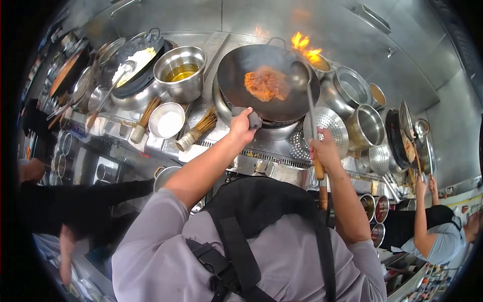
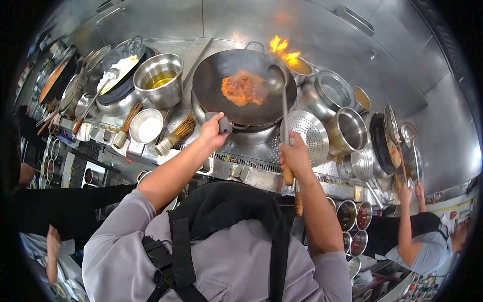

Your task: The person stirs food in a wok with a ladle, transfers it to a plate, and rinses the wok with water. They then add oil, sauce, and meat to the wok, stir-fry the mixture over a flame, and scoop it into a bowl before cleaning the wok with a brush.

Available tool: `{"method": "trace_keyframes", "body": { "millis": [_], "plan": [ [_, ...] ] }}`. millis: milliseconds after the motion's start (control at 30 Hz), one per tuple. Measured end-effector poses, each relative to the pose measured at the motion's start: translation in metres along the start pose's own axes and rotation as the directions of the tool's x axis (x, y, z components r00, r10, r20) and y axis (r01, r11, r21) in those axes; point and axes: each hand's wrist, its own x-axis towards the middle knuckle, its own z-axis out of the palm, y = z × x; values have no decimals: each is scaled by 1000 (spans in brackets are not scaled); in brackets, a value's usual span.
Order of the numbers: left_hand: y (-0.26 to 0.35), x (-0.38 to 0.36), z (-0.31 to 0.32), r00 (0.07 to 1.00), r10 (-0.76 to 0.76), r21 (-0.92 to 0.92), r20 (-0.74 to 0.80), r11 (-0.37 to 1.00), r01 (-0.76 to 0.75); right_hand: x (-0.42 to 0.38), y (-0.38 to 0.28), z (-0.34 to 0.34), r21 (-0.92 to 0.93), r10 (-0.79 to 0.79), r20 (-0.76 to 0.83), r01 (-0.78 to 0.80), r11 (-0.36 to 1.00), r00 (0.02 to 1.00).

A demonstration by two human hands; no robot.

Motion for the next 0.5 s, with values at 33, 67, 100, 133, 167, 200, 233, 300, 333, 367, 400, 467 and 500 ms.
{"method": "trace_keyframes", "body": {
  "millis": [33, 67, 100, 133, 167, 200, 233, 300, 333, 367, 400, 467, 500],
  "plan": [
    [2, -13, -2, 1000, 5, -9, -4, 1000, -5, -3, 0, 7, 160, 91, 92, -105, 981, 992],
    [4, -31, -9, 997, 73, 12, 38, 997, -73, -5, 2, 13, 306, 168, 195, -223, 926, 966],
    [5, -50, -17, 987, 138, 32, 82, 989, -141, -11, -2, 17, 388, 155, 273, -256, 886, 949],
    [9, -62, -34, 998, 50, 73, 48, 996, -53, -3, -4, 17, 384, 159, 279, -261, 886, 947],
    [14, -78, -58, 999, -43, 116, 6, 992, 42, 9, -8, 19, 460, 159, 346, -315, 830, 925],
    [20, -98, -76, 993, -105, 123, 58, 988, 97, 23, -11, 22, 532, 150, 408, -368, 762, 901],
    [27, -115, -93, 987, -149, 171, 64, 976, 136, 42, -11, 27, 501, 98, 378, -293, 814, 921],
    [41, -139, -117, 972, -224, 105, 74, 971, 216, 68, 0, 38, 399, 59, 298, -181, 899, 953],
    [46, -149, -122, 952, -293, 33, 90, 956, 291, 70, -3, 46, 273, 6, 227, -69, 959, 974],
    [50, -157, -123, 953, -292, 34, 86, 956, 290, 62, 0, 50, 99, -13, 123, 1, 995, 992],
    [55, -166, -123, 957, -268, 19, 112, 963, 267, 42, 5, 52, 101, -12, 127, -1, 995, 992],
    [58, -164, -131, 962, -233, -5, 139, 972, 236, 11, 13, 53, 155, 39, 85, -52, 987, 996],
    [55, -158, -141, 960, -220, 4, 172, 975, 223, 13, 11, 47, 148, 38, 92, -52, 988, 995]
  ]
}}
